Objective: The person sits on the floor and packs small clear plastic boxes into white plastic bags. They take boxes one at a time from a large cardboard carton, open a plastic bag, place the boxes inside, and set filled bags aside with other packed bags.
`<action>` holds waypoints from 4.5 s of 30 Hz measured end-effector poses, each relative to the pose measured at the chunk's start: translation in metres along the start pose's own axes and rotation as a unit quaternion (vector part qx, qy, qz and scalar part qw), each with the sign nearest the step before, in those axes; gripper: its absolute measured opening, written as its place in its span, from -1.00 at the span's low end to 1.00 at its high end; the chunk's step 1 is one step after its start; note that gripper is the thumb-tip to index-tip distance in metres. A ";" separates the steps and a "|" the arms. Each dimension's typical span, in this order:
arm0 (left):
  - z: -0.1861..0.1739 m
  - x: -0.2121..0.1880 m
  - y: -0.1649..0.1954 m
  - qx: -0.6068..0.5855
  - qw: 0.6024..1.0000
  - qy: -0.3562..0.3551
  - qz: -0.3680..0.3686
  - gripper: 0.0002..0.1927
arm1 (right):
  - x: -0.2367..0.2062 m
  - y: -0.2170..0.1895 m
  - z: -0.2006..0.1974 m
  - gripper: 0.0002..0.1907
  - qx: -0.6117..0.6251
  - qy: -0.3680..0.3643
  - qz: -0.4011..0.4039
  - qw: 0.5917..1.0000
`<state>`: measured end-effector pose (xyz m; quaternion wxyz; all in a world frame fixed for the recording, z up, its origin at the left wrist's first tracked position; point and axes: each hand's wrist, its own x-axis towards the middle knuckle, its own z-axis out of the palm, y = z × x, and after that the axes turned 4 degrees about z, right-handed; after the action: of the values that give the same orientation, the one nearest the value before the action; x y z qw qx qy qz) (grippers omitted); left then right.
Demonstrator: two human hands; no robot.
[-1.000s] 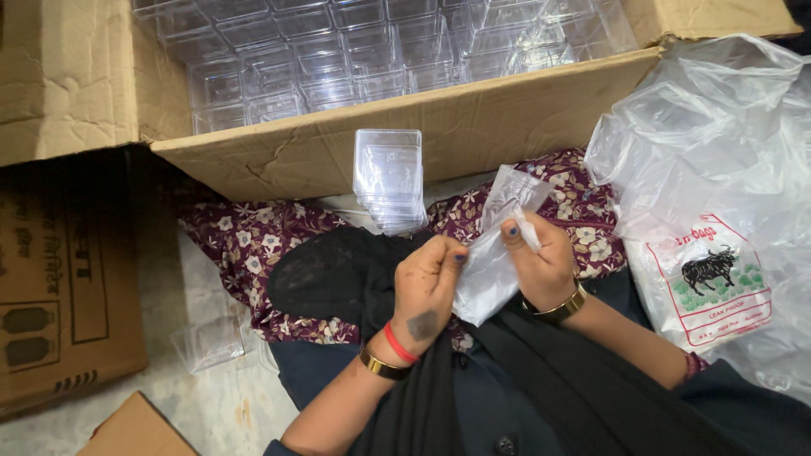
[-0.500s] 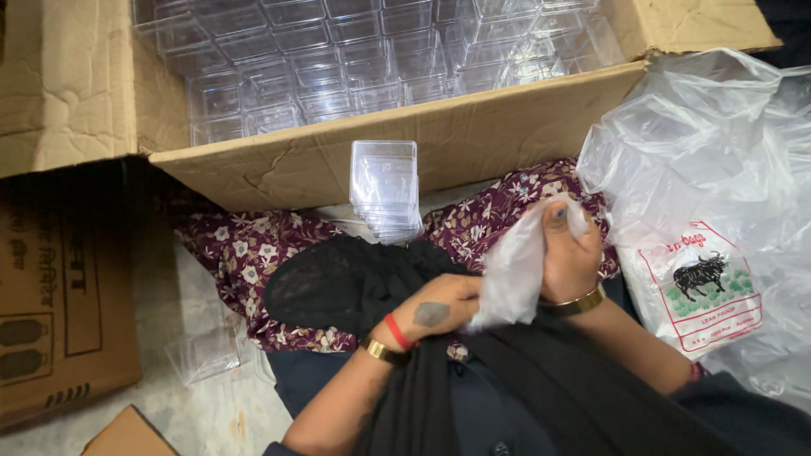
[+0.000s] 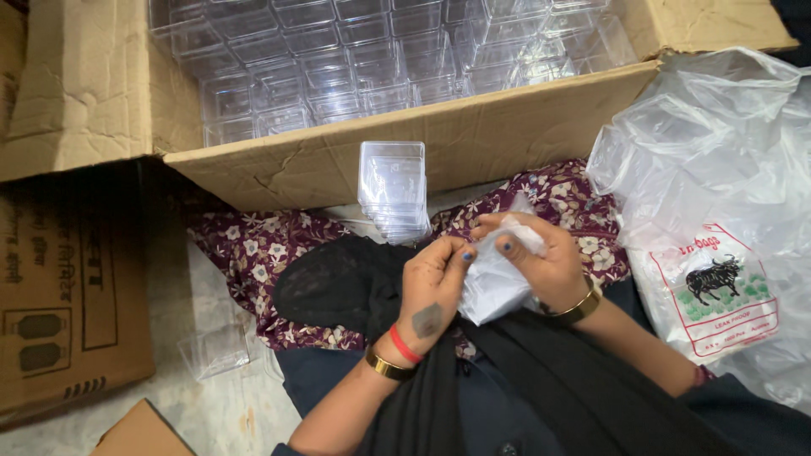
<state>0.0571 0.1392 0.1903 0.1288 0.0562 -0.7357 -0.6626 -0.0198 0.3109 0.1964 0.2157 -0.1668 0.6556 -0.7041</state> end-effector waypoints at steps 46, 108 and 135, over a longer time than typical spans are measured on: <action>-0.057 -0.001 -0.057 -0.656 0.726 0.133 -0.158 -0.79 | 0.086 0.042 -0.022 -0.70 -0.129 -0.265 0.079 0.952; -0.055 0.042 -0.081 -0.232 0.940 0.238 0.078 -0.90 | 0.100 0.079 0.011 -0.68 -0.239 -0.058 -0.132 0.960; -0.022 -0.021 -0.043 -0.153 0.958 0.199 0.140 -0.62 | -0.031 -0.032 -0.259 -0.26 -0.613 0.427 -0.023 0.664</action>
<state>0.0791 0.1181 0.1471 0.3716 0.0628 -0.5853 -0.7180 -0.1303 0.5490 0.2080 -0.2553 0.0432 0.9555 -0.1413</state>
